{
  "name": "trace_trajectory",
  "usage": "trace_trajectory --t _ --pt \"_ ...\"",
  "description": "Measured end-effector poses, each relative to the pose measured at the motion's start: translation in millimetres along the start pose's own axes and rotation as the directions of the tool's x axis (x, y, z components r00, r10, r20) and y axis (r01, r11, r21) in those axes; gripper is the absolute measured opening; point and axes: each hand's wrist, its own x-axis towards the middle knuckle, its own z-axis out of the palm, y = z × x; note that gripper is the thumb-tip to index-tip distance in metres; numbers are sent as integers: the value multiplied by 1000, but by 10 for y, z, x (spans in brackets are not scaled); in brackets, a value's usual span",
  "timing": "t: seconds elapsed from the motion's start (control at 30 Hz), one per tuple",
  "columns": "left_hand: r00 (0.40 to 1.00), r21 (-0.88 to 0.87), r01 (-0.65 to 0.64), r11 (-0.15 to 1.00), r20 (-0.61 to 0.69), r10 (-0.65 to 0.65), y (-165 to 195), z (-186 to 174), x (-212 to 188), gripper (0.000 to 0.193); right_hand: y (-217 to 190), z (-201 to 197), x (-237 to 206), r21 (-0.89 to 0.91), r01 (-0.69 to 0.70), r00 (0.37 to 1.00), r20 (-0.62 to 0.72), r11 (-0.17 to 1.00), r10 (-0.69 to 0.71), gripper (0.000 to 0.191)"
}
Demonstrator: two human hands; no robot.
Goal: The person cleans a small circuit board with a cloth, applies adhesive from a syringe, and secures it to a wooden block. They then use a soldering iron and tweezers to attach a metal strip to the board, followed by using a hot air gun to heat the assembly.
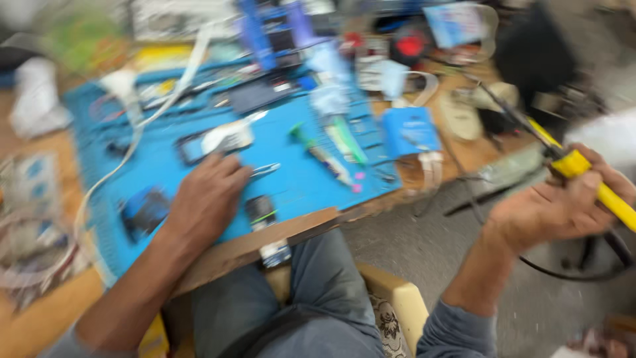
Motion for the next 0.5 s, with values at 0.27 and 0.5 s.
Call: trace_trajectory --t 0.27,0.5 --pt "982 -37 26 999 -184 -32 133 -271 74 21 306 -244 179 -362 80 997 50 929 -66 9" --pt "952 -189 34 981 -293 -90 -121 -414 92 13 805 -251 385 -671 312 944 297 673 -142 17"
